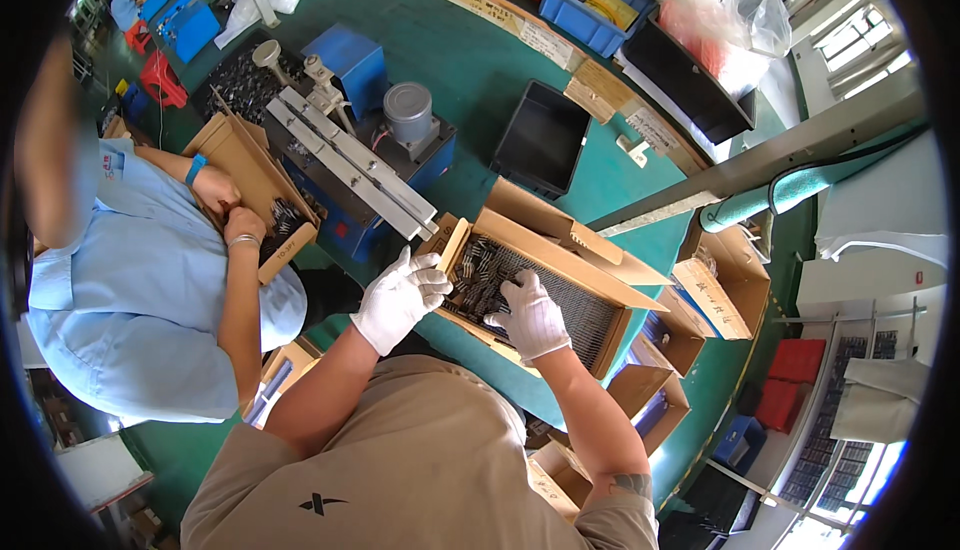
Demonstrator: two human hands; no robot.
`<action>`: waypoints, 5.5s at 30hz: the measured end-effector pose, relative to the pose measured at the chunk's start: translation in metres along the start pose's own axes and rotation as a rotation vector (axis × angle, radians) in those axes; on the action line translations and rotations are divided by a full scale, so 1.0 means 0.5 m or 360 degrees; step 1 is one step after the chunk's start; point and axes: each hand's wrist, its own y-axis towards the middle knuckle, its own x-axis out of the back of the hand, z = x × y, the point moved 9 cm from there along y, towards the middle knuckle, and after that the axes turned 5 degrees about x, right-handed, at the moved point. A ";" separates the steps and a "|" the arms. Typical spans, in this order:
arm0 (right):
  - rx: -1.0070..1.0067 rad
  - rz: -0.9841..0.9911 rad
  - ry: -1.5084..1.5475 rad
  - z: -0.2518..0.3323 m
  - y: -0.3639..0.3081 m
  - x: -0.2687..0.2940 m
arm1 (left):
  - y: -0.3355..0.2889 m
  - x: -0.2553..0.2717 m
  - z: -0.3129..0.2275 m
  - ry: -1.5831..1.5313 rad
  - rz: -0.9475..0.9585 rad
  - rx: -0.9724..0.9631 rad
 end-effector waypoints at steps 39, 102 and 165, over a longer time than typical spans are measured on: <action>0.0135 0.0431 -0.1297 0.140 0.146 -0.094 | -0.005 0.016 0.003 0.0196 -0.0080 -0.0074; 0.0515 0.0284 -0.0681 0.140 0.141 -0.046 | -0.019 0.047 0.067 -0.0137 -0.0412 0.0185; 0.0929 0.0214 -0.0715 0.135 0.116 -0.068 | 0.002 0.073 0.075 -0.0123 -0.0450 0.0298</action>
